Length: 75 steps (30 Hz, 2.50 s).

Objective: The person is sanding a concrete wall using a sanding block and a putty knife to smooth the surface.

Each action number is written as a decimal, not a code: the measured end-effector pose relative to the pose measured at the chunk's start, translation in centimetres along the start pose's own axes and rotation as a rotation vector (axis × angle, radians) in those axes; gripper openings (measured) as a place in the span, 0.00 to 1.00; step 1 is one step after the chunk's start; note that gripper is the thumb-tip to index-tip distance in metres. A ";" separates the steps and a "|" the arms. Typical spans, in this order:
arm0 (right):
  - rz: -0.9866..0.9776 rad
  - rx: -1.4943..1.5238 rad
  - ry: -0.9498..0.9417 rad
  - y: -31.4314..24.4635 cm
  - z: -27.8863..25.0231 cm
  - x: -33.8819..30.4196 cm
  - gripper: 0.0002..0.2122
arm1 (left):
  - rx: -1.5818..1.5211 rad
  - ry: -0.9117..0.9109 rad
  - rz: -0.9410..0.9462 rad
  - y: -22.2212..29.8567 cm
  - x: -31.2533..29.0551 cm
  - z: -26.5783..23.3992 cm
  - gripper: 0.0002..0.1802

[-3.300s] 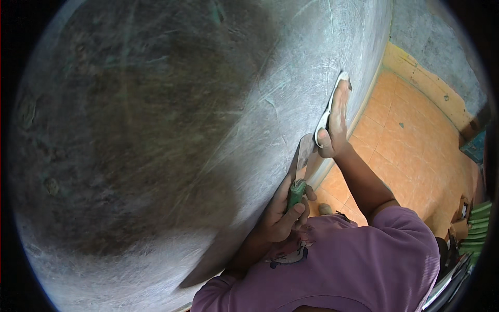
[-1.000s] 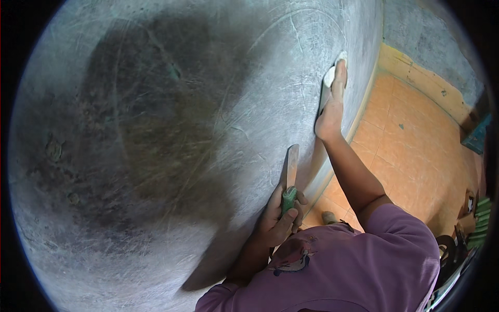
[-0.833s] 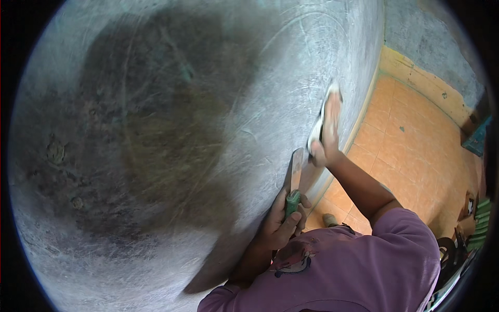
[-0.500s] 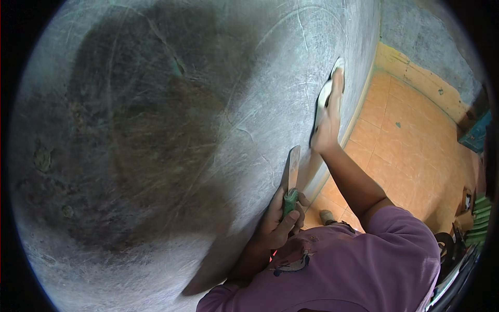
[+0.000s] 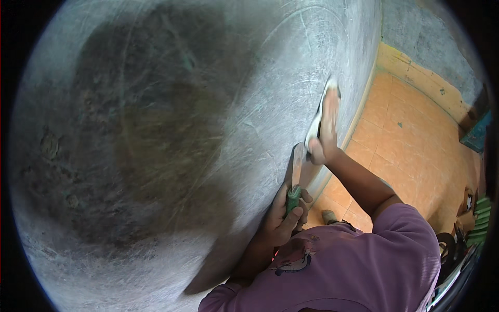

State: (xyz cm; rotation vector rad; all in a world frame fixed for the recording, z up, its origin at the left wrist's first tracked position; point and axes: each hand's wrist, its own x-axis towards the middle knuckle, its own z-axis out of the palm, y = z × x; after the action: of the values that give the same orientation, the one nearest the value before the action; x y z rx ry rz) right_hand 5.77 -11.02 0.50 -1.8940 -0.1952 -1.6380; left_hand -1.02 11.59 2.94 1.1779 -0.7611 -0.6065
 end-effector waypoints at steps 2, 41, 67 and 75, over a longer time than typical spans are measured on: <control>-0.223 -0.045 -0.126 2.2 -1.3 -2.4 0.37 | -0.004 -0.028 -0.054 0.2 0.3 0.3 0.25; -0.069 -0.056 -0.052 2.5 -1.6 -2.9 0.34 | -0.054 -0.042 -0.055 -0.8 -0.1 0.3 0.27; -0.001 -0.073 -0.020 2.0 -1.2 -1.6 0.34 | -0.102 -0.017 -0.117 -0.5 -0.2 0.4 0.34; 0.186 -0.067 0.098 -0.4 0.1 3.3 0.34 | -0.042 -0.029 -0.062 -0.6 -0.3 -0.3 0.35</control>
State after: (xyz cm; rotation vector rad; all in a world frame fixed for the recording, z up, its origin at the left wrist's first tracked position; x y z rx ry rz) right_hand 6.44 -11.60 3.76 -1.8160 0.0748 -1.6230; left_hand -1.01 11.88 2.26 1.1590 -0.7354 -0.6890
